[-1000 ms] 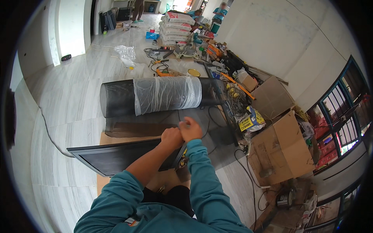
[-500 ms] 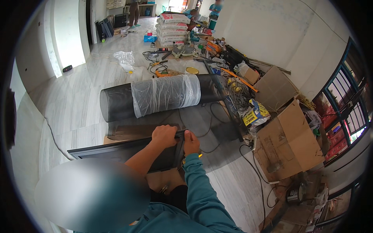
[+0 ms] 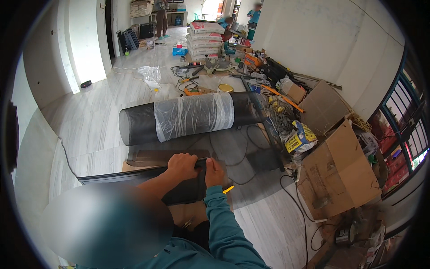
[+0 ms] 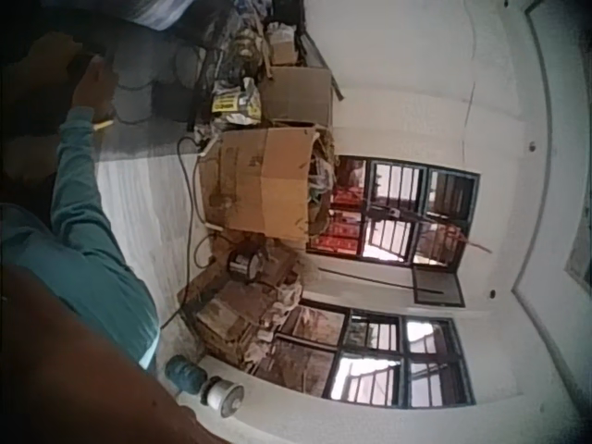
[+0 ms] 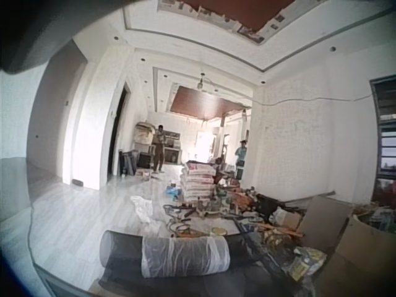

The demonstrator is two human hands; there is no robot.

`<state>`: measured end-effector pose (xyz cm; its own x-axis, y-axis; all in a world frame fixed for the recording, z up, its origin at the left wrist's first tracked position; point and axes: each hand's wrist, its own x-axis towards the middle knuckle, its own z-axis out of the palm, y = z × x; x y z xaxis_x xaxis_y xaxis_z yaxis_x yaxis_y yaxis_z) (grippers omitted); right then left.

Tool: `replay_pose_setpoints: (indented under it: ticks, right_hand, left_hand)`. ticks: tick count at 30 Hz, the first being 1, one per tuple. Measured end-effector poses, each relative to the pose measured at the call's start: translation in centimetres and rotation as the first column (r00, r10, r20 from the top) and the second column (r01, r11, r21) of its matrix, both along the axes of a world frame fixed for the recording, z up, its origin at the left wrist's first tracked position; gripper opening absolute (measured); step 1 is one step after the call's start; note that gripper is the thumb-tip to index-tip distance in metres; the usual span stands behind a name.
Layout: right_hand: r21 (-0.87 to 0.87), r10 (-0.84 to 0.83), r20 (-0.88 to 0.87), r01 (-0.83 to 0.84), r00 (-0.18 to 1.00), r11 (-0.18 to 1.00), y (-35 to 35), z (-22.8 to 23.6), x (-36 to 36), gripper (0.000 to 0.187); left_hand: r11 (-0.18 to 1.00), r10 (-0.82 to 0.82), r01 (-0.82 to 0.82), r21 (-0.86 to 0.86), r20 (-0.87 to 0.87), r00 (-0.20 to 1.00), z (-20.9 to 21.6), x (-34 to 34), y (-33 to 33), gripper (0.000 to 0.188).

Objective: Assembling a window screen frame by attaching mesh and securing components.

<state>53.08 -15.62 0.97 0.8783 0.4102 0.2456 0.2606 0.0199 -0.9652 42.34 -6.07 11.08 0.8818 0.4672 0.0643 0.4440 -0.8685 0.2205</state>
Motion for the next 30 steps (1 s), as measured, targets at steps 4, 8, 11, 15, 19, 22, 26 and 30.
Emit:
replay_pose_setpoints:
  ticks: [4, 8, 11, 15, 19, 22, 26, 30]
  right_hand:
    - [-0.059, -0.002, -0.039, 0.000, 0.999, 0.998, -0.4, -0.7, 1.0, 0.040]
    - [-0.102, -0.003, 0.048, 0.008, 0.999, 0.995, -1.2, -0.5, 0.2, 0.044]
    - [-0.113, -0.003, 0.038, 0.007, 0.999, 0.994, -1.9, -1.1, 0.3, 0.049]
    - [-0.140, 0.052, 0.011, -0.050, 0.999, 0.989, -2.5, -1.3, 0.7, 0.053]
    - [-0.128, 0.038, 0.015, -0.035, 0.999, 0.991, -2.8, -1.5, 0.3, 0.052]
    - [-0.105, 0.028, 0.003, -0.027, 1.000, 0.994, -3.0, -0.9, -0.2, 0.051]
    - [-0.078, 0.094, 0.001, -0.094, 0.996, 0.993, -2.8, -1.3, 0.1, 0.049]
    - [-0.070, 0.056, 0.040, -0.053, 0.998, 0.996, -3.8, -0.7, 0.1, 0.048]
  left_hand:
    - [0.999, -0.026, 0.025, 0.020, 0.027, 0.999, 0.1, 0.2, -0.4, 0.036]
    - [0.999, -0.027, 0.026, 0.037, 0.026, 0.999, -0.5, -0.4, -1.0, 0.037]
    - [0.997, -0.044, 0.040, 0.059, 0.054, 0.998, -0.7, -0.9, -1.6, 0.038]
    - [0.998, -0.050, 0.047, 0.031, 0.101, 0.994, -0.9, -2.2, -1.4, 0.042]
    - [0.999, 0.025, -0.029, 0.036, 0.103, 0.994, 0.3, -9.1, 0.9, 0.046]
    - [0.995, 0.071, -0.094, 0.043, 0.378, 0.923, -0.6, -18.8, 3.3, 0.041]
    - [0.843, 0.246, -0.440, 0.310, 0.505, 0.827, -1.3, -33.4, 5.3, 0.038]
    - [0.724, 0.496, -0.659, 0.205, 0.509, 0.704, -1.0, -39.7, 5.5, 0.046]
